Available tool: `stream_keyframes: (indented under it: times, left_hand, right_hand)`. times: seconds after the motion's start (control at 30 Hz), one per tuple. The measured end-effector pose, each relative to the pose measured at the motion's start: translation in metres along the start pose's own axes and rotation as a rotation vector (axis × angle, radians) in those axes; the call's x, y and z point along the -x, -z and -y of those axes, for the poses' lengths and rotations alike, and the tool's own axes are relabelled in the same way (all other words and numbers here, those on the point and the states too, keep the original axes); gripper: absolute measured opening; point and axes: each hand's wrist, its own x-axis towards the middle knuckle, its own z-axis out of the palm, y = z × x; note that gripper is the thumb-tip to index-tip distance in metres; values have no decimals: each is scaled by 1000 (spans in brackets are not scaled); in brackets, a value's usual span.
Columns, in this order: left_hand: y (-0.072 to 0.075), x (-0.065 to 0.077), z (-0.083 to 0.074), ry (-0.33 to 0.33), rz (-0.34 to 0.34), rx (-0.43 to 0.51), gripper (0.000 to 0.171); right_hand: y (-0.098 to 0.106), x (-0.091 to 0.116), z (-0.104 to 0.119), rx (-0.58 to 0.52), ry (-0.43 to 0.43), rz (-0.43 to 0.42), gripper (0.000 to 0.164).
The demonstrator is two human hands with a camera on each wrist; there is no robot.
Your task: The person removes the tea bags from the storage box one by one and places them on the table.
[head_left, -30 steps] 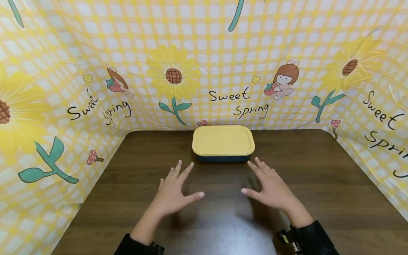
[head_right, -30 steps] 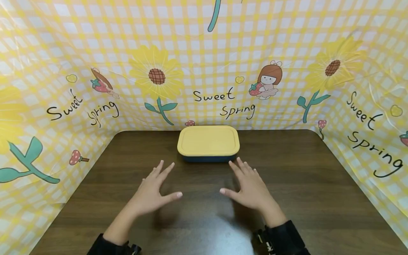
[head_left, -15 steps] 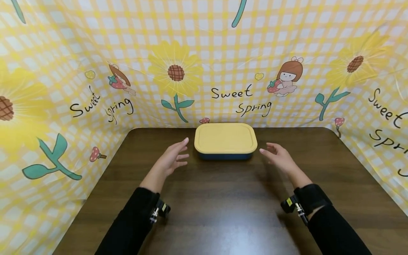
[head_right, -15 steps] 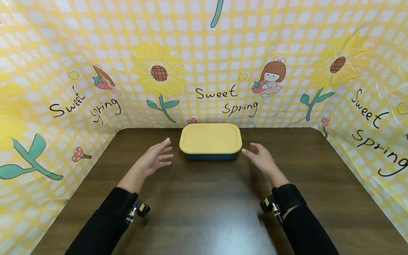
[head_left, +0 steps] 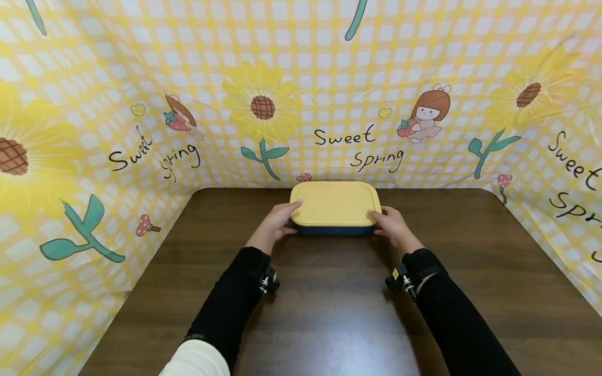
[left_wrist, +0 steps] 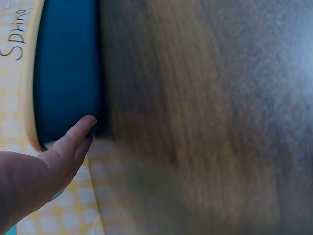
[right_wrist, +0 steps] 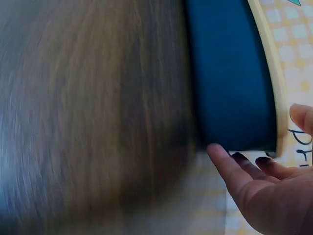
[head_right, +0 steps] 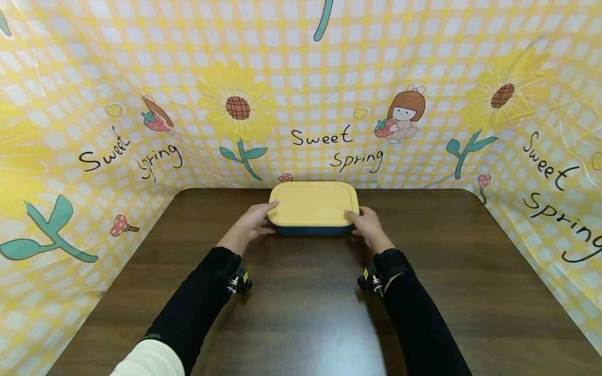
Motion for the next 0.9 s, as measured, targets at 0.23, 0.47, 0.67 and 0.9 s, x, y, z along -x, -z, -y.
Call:
stream_keyframes:
  times: [0.23,0.47,0.67,0.9]
  left_hand:
    - [-7,-5,5,-19,1,-74,54]
    - [-6,-3,6,-32,-3,-80,57]
    - [-5,7,12,-44,-15,-98,57]
    - [-8,53,13,-69,-41,-111,59]
  right_hand:
    - [-2,-2,-4,19,14,-33,58]
    - [-3,-2,-4,36,13,-37,57]
    - [-3,8,-6,56,10,-43,55]
    - [-3,45,-2,36,36,-27,56]
